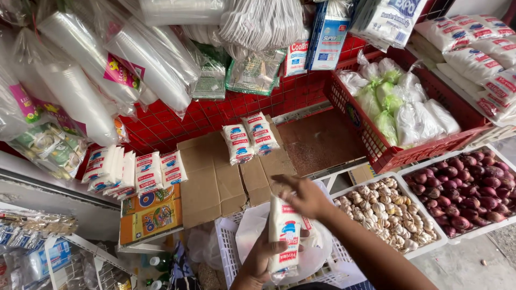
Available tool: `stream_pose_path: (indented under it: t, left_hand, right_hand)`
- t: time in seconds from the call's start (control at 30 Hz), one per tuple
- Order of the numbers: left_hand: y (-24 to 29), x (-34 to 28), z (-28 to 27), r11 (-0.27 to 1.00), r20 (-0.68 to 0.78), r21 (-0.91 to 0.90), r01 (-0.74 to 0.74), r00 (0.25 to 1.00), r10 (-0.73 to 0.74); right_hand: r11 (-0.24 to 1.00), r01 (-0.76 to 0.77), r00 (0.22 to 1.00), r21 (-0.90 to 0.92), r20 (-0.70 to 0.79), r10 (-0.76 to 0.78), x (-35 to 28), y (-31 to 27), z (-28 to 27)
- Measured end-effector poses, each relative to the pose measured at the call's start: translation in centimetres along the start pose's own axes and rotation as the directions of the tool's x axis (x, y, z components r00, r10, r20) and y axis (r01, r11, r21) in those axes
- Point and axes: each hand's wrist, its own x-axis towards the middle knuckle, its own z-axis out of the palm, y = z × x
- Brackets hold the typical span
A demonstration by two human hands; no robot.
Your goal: The person picks up individual packets of sugar from a cardboard box on a low shelf and places them into a white plastic bag inside a basket. The person then ties the handles of the plastic bag.
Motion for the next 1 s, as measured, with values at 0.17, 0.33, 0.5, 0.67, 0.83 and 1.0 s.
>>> stream_pose_path:
  t: [0.17, 0.33, 0.5, 0.67, 0.83, 1.0]
  left_hand:
    - [3.5, 0.5, 3.2, 0.995, 0.059, -0.053, -0.090, 0.994, 0.093]
    - [0.4, 2.2, -1.6, 0.978, -0.171, 0.110, -0.179, 0.966, 0.196]
    - [0.0, 3.9, -1.1, 0.369, -0.285, 0.922, 0.118, 0.853, 0.438]
    - [-0.7, 2.7, -4.8, -0.071, -0.298, 0.900, 0.430, 0.726, 0.620]
    - [-5.2, 1.1, -9.9, -0.090, -0.406, 0.869, 0.486, 0.806, 0.432]
    - [-10.5, 1.7, -12.5, -0.035, -0.433, 0.894, 0.446, 0.882, 0.184]
  right_hand:
    - [0.952, -0.273, 0.947, -0.141, -0.211, 0.241, -1.9, 6.2, 0.9]
    - [0.581, -0.428, 0.885, 0.692, 0.192, 0.423, -5.5, 4.5, 3.7]
    - [-0.009, -0.376, 0.841, 0.926, 0.346, 0.417, -7.0, 2.2, 5.8]
    - [0.187, -0.387, 0.763, 0.903, 0.200, 0.614, -7.7, 4.7, 6.2]
    - [0.090, -0.529, 0.620, 0.844, 0.312, 0.720, -8.9, 6.6, 5.8]
    - [-0.068, -0.755, 0.453, 0.653, 0.593, 0.665, -11.1, 9.5, 8.0]
